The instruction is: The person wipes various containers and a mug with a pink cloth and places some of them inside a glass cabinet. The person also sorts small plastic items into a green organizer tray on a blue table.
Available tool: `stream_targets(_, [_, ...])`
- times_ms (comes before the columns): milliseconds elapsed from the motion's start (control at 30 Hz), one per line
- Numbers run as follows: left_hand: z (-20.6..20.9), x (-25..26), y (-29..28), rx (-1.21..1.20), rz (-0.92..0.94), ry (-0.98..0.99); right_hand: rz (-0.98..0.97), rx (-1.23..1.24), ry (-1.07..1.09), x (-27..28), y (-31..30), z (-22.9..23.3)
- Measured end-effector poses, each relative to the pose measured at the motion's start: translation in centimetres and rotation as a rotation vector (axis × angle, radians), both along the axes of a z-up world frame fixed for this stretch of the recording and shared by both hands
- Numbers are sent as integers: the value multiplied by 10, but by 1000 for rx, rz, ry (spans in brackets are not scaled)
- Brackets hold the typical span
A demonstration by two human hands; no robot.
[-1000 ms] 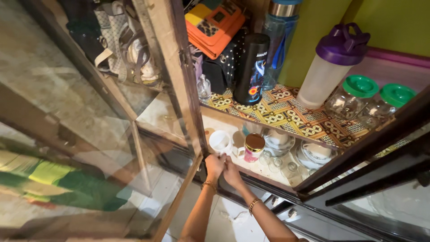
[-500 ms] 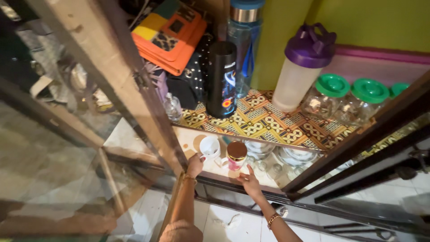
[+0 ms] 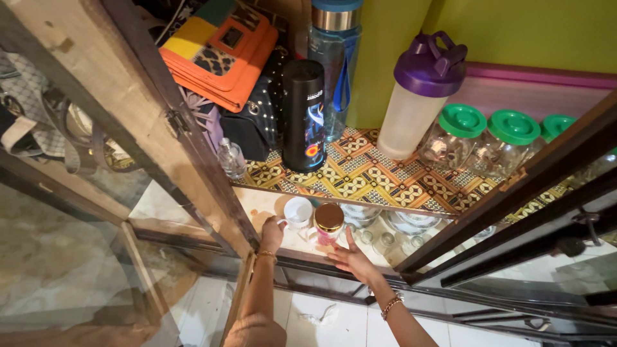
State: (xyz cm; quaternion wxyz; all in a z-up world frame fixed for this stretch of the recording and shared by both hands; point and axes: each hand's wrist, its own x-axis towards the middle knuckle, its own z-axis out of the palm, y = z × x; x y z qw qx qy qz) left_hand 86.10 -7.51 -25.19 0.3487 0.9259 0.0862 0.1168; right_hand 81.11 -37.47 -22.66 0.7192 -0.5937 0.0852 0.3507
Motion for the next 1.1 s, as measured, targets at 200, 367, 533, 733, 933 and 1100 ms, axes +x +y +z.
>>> stream_targets(200, [20, -50, -51, -94, -113, -385, -6, 73, 8, 2, 11, -11])
stream_targets(367, [11, -57, -68, -209, -151, -322, -27, 101, 20, -19, 5, -6])
stream_targets(533, [11, -50, -76, -175, -97, -227, 27, -13, -81, -56, -10, 9])
stream_targets(733, [40, -84, -86, -250, 44, -309, -85, -33, -176, -81, -31, 45])
stream_targets(933, [70, -155, -86, -566, 217, -144, -190, 121, -217, -101, -45, 72])
stream_targets(1100, [85, -227, -89, -842, 358, -169, -193, 165, -240, -121, -48, 96])
